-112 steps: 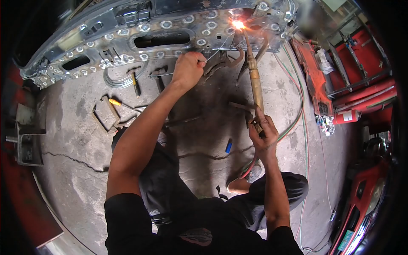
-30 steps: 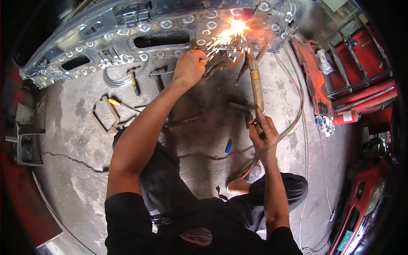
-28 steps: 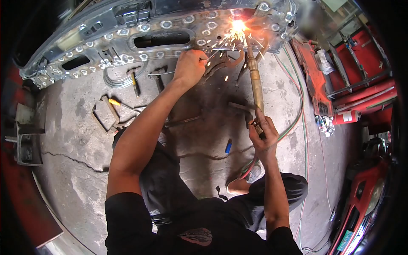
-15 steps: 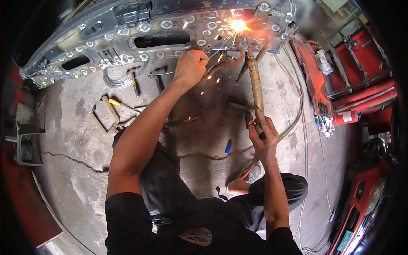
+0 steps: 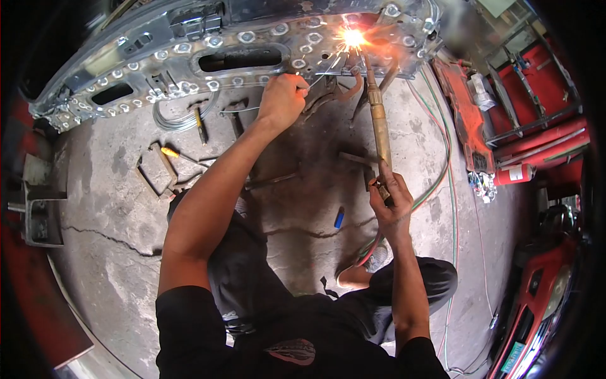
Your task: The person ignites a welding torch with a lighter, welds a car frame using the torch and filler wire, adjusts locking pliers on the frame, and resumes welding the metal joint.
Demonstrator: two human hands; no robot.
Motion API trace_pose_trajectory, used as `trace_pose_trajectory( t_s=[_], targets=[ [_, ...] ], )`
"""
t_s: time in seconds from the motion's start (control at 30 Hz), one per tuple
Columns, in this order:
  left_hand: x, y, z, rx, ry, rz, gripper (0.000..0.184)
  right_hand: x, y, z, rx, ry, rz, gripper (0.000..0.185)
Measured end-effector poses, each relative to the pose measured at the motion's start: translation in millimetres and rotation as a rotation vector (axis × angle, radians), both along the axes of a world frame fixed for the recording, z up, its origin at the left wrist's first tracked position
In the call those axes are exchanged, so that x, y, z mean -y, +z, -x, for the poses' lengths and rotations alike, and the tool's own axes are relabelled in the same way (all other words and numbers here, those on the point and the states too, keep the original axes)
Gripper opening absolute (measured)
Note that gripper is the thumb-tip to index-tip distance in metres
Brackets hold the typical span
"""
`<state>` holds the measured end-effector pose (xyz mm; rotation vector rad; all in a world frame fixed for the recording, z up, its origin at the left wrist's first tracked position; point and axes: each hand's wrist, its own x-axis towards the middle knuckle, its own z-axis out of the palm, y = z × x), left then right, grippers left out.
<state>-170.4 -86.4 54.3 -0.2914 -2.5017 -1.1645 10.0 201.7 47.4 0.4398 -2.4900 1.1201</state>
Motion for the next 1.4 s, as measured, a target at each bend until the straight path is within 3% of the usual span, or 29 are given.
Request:
trace_pose_trajectory(
  t_s=[1.4],
  targets=[
    [-4.7,7.7,-1.1,0.039,0.011,-0.023,0.015,0.8,1.5,-0.8,0.015,-0.003,-0.001,0.059]
  ],
)
